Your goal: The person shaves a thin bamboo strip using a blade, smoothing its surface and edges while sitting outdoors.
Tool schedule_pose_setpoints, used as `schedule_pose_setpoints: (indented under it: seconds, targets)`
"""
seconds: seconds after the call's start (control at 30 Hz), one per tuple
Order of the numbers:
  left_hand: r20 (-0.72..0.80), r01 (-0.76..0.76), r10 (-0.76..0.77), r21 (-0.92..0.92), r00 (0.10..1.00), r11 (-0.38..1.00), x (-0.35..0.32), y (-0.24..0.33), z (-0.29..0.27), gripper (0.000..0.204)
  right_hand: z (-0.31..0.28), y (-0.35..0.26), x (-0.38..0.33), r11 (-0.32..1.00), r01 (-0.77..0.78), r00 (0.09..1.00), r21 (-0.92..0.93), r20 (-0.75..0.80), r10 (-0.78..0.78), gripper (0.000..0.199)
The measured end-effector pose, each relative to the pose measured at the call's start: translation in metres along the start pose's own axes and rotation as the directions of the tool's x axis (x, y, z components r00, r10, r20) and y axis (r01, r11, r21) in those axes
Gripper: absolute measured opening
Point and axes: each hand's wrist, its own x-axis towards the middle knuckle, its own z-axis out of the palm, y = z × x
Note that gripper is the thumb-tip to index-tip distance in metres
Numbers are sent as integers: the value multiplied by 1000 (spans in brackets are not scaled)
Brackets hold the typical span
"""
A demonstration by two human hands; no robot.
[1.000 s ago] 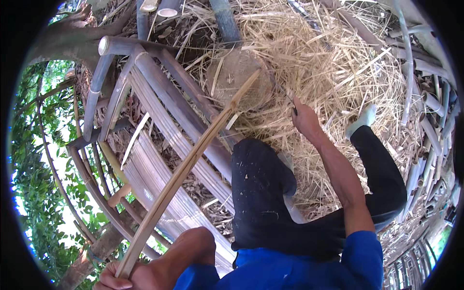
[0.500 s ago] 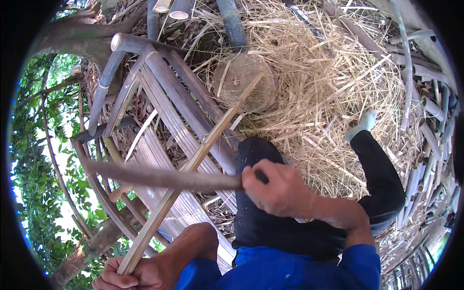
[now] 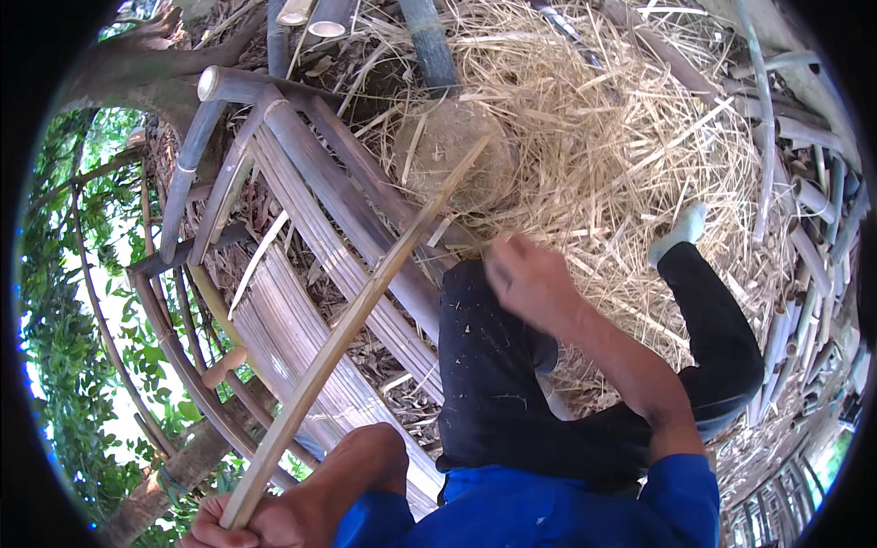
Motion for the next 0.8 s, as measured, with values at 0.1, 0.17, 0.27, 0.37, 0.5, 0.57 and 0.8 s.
schedule_pose_setpoints:
  seconds: [0.1,0.17,0.27,0.37,0.5,0.57,0.8]
  targets:
    - [211,214,-182,-138,960,967,23,13,-31,3,4,37,17,971,-228,973,-70,29,230,15]
    - [197,177,-159,-77,968,981,28,20,-45,3,6,21,9,998,-66,997,0,-49,66,19]
    - [161,158,-148,-50,976,986,30,22,-51,5,20,46,7,991,-134,989,-25,65,135,19]
    - [185,191,-174,-74,967,979,34,19,-54,8,42,98,11,977,-196,980,-80,14,197,19]
    - [40,2,-9,160,999,987,10,-1,-22,18,66,147,-4,973,-218,976,-76,-41,215,21]
    - [46,19,-26,153,999,988,11,-5,-23,19,59,186,-20,904,-410,910,-124,10,414,24]
    - [233,337,-322,-30,918,941,75,20,-62,15,43,164,-22,843,-521,833,-134,134,537,32]
